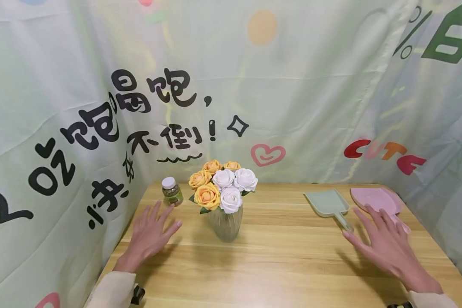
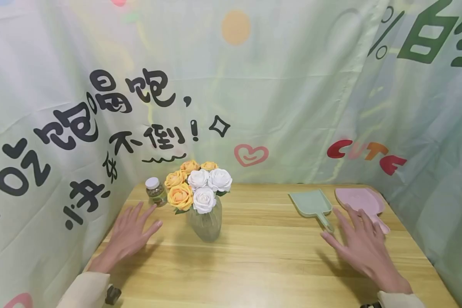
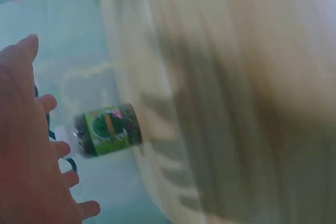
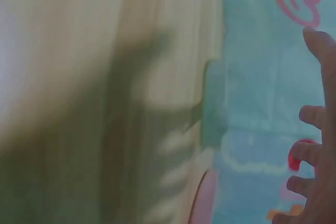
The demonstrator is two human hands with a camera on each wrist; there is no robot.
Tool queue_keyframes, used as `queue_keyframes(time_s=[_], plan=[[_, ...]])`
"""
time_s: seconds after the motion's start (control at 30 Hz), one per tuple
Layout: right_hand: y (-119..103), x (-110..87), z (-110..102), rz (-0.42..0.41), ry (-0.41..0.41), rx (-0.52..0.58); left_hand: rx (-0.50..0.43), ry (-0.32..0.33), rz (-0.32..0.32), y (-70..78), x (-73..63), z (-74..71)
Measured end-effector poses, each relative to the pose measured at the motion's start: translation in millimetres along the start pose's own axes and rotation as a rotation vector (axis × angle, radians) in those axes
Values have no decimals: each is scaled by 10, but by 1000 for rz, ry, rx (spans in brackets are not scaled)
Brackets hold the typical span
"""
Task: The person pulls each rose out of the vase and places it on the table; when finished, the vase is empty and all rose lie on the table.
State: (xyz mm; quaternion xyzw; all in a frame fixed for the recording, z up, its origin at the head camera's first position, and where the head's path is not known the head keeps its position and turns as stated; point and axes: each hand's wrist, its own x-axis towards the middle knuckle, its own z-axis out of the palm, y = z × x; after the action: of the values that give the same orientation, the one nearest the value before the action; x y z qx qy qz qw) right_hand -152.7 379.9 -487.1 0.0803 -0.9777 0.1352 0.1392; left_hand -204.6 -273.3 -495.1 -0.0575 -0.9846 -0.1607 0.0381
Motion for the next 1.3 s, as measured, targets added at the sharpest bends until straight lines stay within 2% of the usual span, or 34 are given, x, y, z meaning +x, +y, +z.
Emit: queue_keyframes(time_s=[0.3, 0.43, 0.7, 0.77, 1.07, 1.17, 1.3], plan=[[-485, 364, -71, -113, 21, 41, -23, 42, 100, 386, 122, -41], [-734, 503, -91, -147, 20, 72, -57, 31, 132, 526, 168, -64], [-1175, 756, -106, -218, 39, 114, -353, -60, 235, 758, 206, -101], [-1275, 809, -105, -233, 40, 128, -398, -69, 259, 814, 211, -103], [-1688, 1000, -71, -353, 127, 174, -626, -115, 267, 979, 228, -34], [-1819, 1030, -47, -392, 153, 204, -712, -113, 292, 1012, 233, 33], [-1988, 1049, 7, -426, 166, 252, -790, -100, 280, 1051, 228, 113]])
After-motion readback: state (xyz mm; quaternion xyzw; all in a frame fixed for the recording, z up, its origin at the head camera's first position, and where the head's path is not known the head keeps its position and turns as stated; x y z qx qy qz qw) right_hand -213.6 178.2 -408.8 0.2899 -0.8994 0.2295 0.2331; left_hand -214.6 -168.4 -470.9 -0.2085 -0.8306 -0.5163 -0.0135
